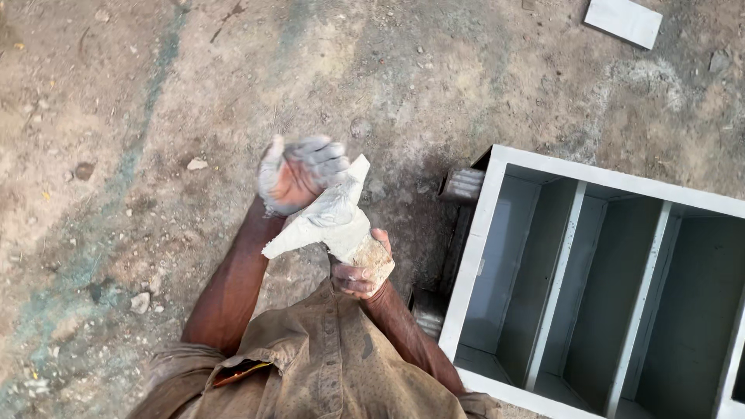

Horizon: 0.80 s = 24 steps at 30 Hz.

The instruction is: The person uses a trowel to smooth and finish the edges of a white concrete structure. They repeatedly scrape and level the surface along the frame edges, occasionally pausing to reposition.

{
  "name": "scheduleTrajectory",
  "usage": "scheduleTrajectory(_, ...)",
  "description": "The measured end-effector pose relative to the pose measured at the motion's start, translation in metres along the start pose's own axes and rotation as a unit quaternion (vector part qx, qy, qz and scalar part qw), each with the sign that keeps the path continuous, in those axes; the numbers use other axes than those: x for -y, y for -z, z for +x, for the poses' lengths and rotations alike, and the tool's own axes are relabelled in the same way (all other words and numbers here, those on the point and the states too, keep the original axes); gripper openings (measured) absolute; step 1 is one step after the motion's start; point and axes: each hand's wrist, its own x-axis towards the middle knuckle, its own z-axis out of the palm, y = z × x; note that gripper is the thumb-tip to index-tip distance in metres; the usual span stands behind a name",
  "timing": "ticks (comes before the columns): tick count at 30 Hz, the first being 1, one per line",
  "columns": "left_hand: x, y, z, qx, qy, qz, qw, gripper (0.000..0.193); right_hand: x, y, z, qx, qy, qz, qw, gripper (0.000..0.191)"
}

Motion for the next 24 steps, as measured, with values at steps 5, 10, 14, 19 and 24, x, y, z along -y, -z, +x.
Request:
scheduleTrajectory(5,-0.066,0.034,0.078,-0.109,-0.026,0.133,0.985,0.078,0.101,-0.026,0.081,0.016,0.027,0.001,0.999,0.075)
scheduleTrajectory(10,-0.098,0.013,0.143,-0.147,-0.054,0.322,0.934,0.082,0.184,-0.079,0.149,0.037,0.017,-0.035,0.999,0.081)
scheduleTrajectory(14,-0.136,0.015,0.209,-0.142,0.01,0.389,0.91,0.087,0.239,-0.113,0.194,0.003,0.072,-0.064,0.995,0.08)
scheduleTrajectory(19,-0.176,0.032,0.267,-0.287,0.064,0.218,0.931,0.092,0.374,-0.152,0.247,0.03,0.066,-0.276,0.958,0.071)
scheduleTrajectory(24,-0.219,0.074,0.365,-0.25,0.041,0.098,0.963,0.091,0.497,-0.159,0.302,-0.07,0.06,-0.423,0.902,0.072)
